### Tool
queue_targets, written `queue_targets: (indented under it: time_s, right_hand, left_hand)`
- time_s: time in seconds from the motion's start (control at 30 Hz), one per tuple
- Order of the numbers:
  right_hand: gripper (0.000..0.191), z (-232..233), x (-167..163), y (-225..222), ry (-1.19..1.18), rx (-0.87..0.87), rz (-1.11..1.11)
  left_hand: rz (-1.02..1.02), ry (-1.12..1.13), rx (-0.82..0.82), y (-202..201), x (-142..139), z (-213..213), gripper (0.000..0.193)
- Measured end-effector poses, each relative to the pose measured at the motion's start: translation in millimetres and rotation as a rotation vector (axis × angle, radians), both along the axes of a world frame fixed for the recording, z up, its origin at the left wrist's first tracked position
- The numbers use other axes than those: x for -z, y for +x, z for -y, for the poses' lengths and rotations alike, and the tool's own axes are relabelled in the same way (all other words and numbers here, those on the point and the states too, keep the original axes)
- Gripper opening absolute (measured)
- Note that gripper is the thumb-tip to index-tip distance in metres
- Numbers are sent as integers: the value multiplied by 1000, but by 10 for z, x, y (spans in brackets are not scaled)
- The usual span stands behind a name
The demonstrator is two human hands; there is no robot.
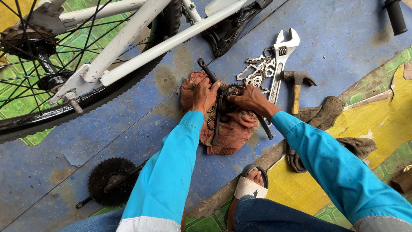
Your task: The person sits on the floor beside a bicycle and removes the crank arm and chainring from the bottom bracket. They hold a metal rod against the crank axle and strike it with a hammer to drive the crank off, then separate the chainring, bearings, and washers from the axle and lay the parts on a rag.
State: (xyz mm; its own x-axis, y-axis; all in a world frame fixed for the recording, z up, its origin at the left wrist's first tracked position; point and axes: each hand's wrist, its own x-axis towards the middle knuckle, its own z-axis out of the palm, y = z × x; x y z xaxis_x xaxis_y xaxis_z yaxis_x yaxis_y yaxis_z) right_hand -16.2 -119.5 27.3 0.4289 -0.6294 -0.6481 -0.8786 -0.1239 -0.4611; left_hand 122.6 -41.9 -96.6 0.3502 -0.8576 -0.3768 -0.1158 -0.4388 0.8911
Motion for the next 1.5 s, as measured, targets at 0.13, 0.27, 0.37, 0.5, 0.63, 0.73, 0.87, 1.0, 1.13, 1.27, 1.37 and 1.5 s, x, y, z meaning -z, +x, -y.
queue_targets:
  time_s: [0.13, 0.27, 0.37, 0.5, 0.63, 0.73, 0.87, 1.0, 1.13, 1.27, 1.37, 1.5]
  right_hand:
    - [47, -92, 1, 8, -227, -280, -203]
    - [38, -262, -4, 20, -784, -698, -63]
    - [47, -239, -42, 9, -691, -617, -69]
    - [54, 26, -88, -22, -175, -388, -348]
    - [61, 91, -62, -57, -84, -222, -165]
    - [48, 11, -17, -74, -79, -175, 57]
    - [56, -25, -3, -42, -52, -153, -59]
    - [55, -85, 2, -9, -220, -334, -263]
    - [49, -231, 24, -26, -684, -544, -40]
    - [53, -215, 34, -21, -616, -510, -74]
    - [62, -104, 14, 10, -299, -397, -269]
    - [62, -36, -29, -5, -133, -213, -151]
  left_hand:
    - [10, -13, -2, 2, -4, -6, 33]
    - [25, 17, 11, 1, -2, -13, 33]
    - [28, -10, 10, 0, 15, -23, 33]
    - [41, -29, 1, -5, 39, -17, 32]
    - [14, -80, -17, -9, 31, 2, 32]
    - [20, -26, -9, -11, 15, -5, 32]
    - [22, -6, -10, -3, 2, -16, 32]
    - [15, -19, -4, 1, 17, -10, 32]
    - [16, -18, -8, -4, 35, -1, 32]
    - [-2, -3, -12, -5, 33, -2, 32]
    - [-1, -22, -16, -4, 23, -6, 32]
    - [-3, -1, -9, -2, 15, -4, 32]
